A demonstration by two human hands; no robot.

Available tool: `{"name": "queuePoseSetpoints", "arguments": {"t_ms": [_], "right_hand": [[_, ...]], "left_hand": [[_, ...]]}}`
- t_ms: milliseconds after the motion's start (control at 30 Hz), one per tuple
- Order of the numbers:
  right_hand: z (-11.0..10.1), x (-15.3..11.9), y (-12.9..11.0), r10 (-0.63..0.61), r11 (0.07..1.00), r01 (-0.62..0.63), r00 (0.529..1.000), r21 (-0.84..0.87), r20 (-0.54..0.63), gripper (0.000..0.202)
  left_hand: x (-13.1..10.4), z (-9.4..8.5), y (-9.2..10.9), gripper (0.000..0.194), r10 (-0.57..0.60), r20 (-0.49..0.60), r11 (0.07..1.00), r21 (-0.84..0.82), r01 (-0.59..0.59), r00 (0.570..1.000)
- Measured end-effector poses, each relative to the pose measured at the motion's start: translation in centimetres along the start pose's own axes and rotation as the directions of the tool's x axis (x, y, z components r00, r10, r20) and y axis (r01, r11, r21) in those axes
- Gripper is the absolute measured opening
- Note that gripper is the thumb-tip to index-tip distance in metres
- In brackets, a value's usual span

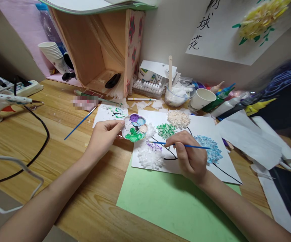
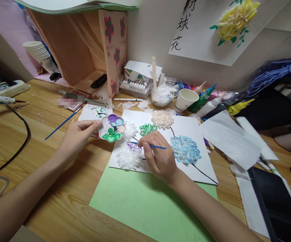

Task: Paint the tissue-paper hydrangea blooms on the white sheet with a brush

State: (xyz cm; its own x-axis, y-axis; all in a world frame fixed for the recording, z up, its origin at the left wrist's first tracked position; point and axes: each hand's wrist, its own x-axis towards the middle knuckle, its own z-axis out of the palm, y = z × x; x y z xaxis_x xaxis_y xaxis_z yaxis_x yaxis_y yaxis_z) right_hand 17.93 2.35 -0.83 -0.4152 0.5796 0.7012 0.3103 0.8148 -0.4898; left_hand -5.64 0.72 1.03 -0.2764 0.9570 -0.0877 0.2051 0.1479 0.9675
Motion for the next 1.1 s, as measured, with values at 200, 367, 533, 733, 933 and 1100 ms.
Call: {"name": "queuePoseSetpoints", "arguments": {"t_ms": [200,367,533,733,933,1100], "right_hand": [[-0.05,0.04,-0.02,0.032,0.999,-0.032,0.999,-0.017,-0.007,0.022],[-0.02,0.17,0.05,0.039,0.999,-0.039,0.999,-0.034,-0.003,0.021],[0.0,0.18,0.02,0.071,0.997,-0.071,0.997,-0.042,-0.013,0.023],[0.15,0.03,0.15,0.114,0.993,-0.116,0.992,-0.037,-0.052,0.022],[0.29,-0.24,0.59,0.157,0.986,-0.161,0.983,-0.044,-0.091,0.022],[0.25,-0.21,0.75,0.213,0.976,-0.217,0.971,-0.025,-0.111,0.023]], "left_hand": [[0.01,0.01,0.06,0.032,-0.001,-0.006,1.0,0.0,0.001,1.0],[-0.08,0.06,0.23,0.03,-0.01,-0.001,1.0,-0.013,0.01,1.0],[-0.05,0.06,0.23,0.029,-0.004,-0.007,1.0,0.003,0.005,1.0],[-0.03,0.03,0.14,0.031,0.004,-0.002,1.0,0.013,-0.004,1.0],[0.02,0.08,0.11,0.031,-0.012,-0.002,1.0,-0.015,0.012,1.0],[0.02,0.07,0.08,0.031,-0.015,-0.01,1.0,-0.016,0.015,1.0]]}}
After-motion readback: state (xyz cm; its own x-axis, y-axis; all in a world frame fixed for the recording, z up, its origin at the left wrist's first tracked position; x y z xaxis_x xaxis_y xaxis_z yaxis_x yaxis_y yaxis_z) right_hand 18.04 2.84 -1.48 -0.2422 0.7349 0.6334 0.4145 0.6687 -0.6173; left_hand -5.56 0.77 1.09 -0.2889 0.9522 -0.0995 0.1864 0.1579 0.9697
